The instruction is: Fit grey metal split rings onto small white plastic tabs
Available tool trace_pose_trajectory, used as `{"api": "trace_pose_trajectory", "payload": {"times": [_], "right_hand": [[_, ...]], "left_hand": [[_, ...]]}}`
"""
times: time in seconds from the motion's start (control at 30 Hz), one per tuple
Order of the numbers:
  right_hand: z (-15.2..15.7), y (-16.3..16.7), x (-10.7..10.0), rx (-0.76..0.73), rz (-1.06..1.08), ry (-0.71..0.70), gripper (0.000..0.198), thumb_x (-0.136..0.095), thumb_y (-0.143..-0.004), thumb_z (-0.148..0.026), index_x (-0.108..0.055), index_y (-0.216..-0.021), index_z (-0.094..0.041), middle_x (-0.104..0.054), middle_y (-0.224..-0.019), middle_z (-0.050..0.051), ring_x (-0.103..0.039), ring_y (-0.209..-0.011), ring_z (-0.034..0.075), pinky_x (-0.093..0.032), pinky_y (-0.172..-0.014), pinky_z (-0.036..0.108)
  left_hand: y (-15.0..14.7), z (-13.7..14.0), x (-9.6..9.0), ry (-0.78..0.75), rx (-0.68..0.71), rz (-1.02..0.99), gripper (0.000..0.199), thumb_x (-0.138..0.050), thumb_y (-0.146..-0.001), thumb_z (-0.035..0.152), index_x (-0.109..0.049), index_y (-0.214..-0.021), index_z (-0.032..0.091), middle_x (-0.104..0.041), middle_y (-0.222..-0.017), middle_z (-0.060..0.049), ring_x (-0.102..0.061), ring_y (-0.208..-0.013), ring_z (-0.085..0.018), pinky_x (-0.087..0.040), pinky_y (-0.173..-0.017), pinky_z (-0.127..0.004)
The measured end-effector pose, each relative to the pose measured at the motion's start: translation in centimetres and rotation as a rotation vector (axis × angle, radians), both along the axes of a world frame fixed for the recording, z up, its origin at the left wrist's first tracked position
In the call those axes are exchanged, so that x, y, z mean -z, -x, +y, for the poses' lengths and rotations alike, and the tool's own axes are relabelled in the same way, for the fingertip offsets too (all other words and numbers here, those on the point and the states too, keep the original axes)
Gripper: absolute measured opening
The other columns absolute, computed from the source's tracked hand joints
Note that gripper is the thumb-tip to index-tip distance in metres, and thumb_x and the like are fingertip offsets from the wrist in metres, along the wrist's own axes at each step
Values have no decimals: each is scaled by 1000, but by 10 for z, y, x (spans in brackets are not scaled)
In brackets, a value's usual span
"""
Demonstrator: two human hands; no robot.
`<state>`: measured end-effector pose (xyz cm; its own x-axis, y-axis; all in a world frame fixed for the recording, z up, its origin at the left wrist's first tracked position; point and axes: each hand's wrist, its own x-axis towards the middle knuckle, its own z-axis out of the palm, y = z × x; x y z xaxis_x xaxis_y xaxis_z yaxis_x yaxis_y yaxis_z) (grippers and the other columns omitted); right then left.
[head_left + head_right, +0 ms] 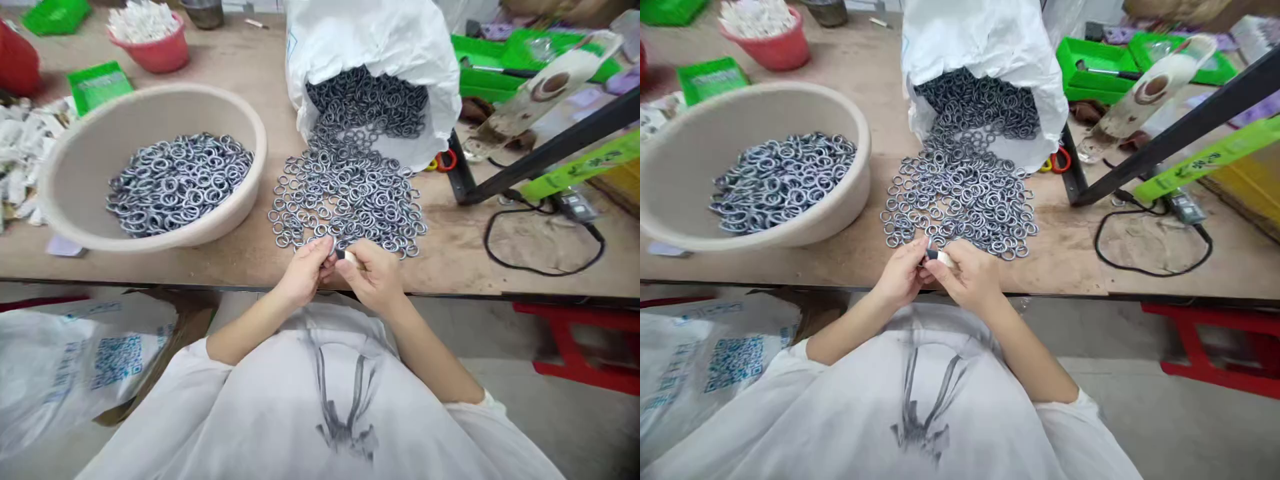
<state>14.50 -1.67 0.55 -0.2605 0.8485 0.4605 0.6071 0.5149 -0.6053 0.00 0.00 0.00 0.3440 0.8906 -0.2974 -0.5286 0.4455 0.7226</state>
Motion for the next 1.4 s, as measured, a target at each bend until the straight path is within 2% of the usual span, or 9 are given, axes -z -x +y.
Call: {"api": "trace_pose_trajectory", "payload": {"times": [0.2, 0.5, 0.67, 0.77, 0.83, 0.93, 1.07, 1.23, 1.4], "right_hand": [[2, 1, 2, 24, -99, 23, 41, -47, -95, -52, -55, -71, -20, -54, -65, 1, -49, -63, 14, -32, -58, 27], [2, -1, 2, 39, -54, 93, 41, -51, -94, -51, -56, -68, -19, -53, -66, 0, -48, -62, 13, -31, -59, 27], [23, -15, 9, 276, 29, 231, 44, -44, -96, -51, -54, -66, -20, -48, -59, -2, -44, -57, 13, -30, -57, 26], [30, -9, 11, 300, -176, 222, 34, -54, -92, -51, -66, -86, -20, -63, -80, 3, -55, -70, 17, -31, -61, 27], [32, 2, 12, 262, -339, 223, 33, -60, -88, -52, -69, -99, -23, -66, -93, 4, -58, -76, 19, -30, -60, 28], [33, 17, 12, 217, -507, 244, 31, -61, -88, -51, -71, -102, -25, -66, -97, 4, -60, -78, 20, -28, -57, 28], [31, 19, 10, 211, -572, 277, 34, -59, -89, -55, -72, -101, -26, -66, -99, 5, -61, -80, 20, -29, -57, 28], [26, 12, 17, 207, -506, 336, 29, -70, -83, -44, -70, -106, -27, -68, -103, 4, -62, -82, 21, -33, -61, 28], [31, 4, 19, 231, -159, 386, 16, -70, -82, -35, -70, -90, -21, -69, -91, 4, -61, -82, 19, -38, -68, 28]], "left_hand": [[-1, -4, -6, 24, 14, -3, 48, -77, -69, 53, -44, -67, 18, -38, -49, 9, -31, -41, -3, -28, -40, -16], [1, -5, -3, -16, 54, -6, 47, -75, -72, 52, -43, -65, 18, -35, -51, 9, -30, -42, -3, -28, -41, -16], [13, -16, -2, -108, 229, 20, 47, -74, -74, 53, -49, -60, 15, -41, -53, 5, -35, -44, -4, -36, -44, -19], [35, -13, 1, -94, 104, 100, 39, -75, -75, 48, -58, -66, 14, -52, -59, 3, -44, -46, -5, -44, -48, -19], [52, -7, 2, -107, -13, 161, 31, -76, -76, 43, -68, -82, 13, -61, -65, 0, -53, -50, -6, -49, -52, -19], [71, 0, 1, -129, -123, 187, 35, -75, -77, 32, -70, -106, 15, -70, -75, -3, -62, -58, -8, -54, -60, -19], [78, 4, 1, -72, -215, 149, 23, -73, -76, 24, -71, -96, 12, -73, -83, -5, -66, -64, -9, -58, -64, -21], [71, 8, 2, 32, -159, 81, 19, -68, -80, 29, -67, -87, 12, -69, -83, -5, -65, -63, -10, -59, -57, -22], [55, 6, 0, -11, -92, 120, 23, -75, -75, 33, -63, -82, 14, -58, -71, 2, -51, -50, -5, -49, -44, -18]]}}
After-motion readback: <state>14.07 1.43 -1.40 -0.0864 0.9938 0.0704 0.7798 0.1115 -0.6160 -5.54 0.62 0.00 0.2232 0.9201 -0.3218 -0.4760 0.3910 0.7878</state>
